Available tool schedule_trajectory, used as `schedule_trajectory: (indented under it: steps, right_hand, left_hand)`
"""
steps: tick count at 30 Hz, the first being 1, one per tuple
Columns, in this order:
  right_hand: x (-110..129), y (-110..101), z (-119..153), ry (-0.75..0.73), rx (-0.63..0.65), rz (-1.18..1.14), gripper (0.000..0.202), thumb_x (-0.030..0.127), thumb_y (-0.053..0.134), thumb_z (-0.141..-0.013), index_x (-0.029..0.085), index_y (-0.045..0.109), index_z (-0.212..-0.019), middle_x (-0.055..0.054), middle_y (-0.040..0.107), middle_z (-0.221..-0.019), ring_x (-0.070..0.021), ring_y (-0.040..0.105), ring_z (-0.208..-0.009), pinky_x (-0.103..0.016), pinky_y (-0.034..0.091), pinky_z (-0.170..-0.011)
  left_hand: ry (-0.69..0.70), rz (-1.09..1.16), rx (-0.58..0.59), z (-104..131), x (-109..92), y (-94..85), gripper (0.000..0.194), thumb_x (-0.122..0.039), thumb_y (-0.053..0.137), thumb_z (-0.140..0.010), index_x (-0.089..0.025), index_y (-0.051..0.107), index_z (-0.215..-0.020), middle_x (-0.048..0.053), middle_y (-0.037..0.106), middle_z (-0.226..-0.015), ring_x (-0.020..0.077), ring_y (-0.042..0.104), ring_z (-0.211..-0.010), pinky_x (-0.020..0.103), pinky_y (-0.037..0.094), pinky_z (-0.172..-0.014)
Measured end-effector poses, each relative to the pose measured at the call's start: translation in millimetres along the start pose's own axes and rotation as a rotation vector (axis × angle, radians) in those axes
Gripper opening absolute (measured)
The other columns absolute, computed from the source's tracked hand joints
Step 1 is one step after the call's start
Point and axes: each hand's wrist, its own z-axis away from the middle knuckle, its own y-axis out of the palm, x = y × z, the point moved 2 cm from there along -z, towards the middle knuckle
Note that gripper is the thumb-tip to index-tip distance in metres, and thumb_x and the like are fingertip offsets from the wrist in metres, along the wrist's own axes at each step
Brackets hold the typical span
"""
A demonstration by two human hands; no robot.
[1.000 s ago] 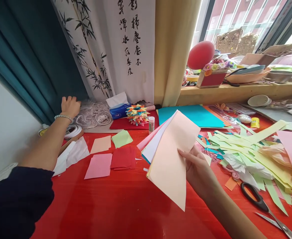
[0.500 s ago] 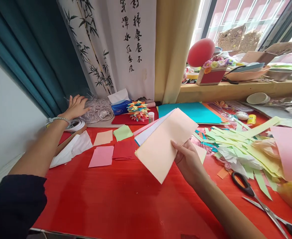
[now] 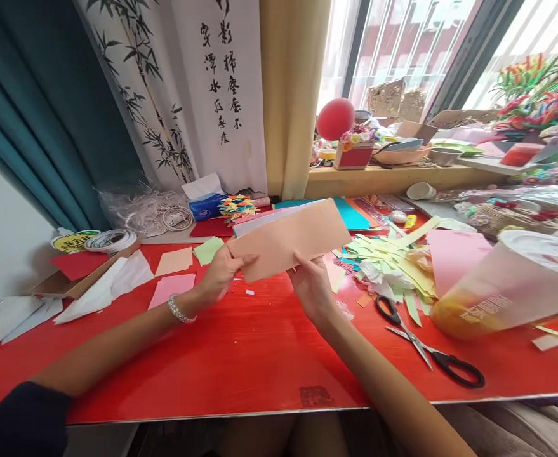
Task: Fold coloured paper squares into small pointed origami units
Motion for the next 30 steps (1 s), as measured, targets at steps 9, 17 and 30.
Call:
schedule_trajectory:
  steps: [9,17,30]
  right_hand:
    - [41.7,-59.7,57.3,0.08,-0.085,0.334,0.042,0.028,0.077,-0.069,0.027,0.064,-0.109,-0.003,0.071,-0.104,-0.0269,0.063,-0.107,-0.041,0.05,-0.092]
    - [40.0,-97.4,102.7,0.08,-0.25,0.598,0.059,0.03,0.082,-0.064,0.028,0.057,-0.117,-0.004,0.069,-0.109,-0.0274,0.064,-0.101,-0.038,0.054,-0.082]
    - [45.2,-88.1,111.3,-0.136,-0.165,0.731,0.06,0.031,0.07,-0.078,0.036,0.042,-0.13,-0.002,0.054,-0.127,-0.0216,0.049,-0.122,-0.036,0.039,-0.103]
  left_hand:
    - [-0.152,-0.144,-0.016,59.1,8.9,-9.0,0.045,-0.037,0.068,-0.077,-0.022,0.053,-0.117,0.005,0.066,-0.115,0.0242,0.062,-0.103,0.037,0.052,-0.086]
    - [-0.151,-0.313,0.095,75.9,25.4,-0.7,0.038,-0.042,0.061,-0.082,-0.022,0.052,-0.113,0.007,0.063,-0.117,0.0262,0.058,-0.109,0.042,0.047,-0.092]
    - [-0.172,-0.266,0.139,78.3,25.8,-3.5,0.029,-0.038,0.059,-0.084,-0.024,0.043,-0.103,0.003,0.055,-0.107,0.0184,0.054,-0.102,0.031,0.047,-0.087]
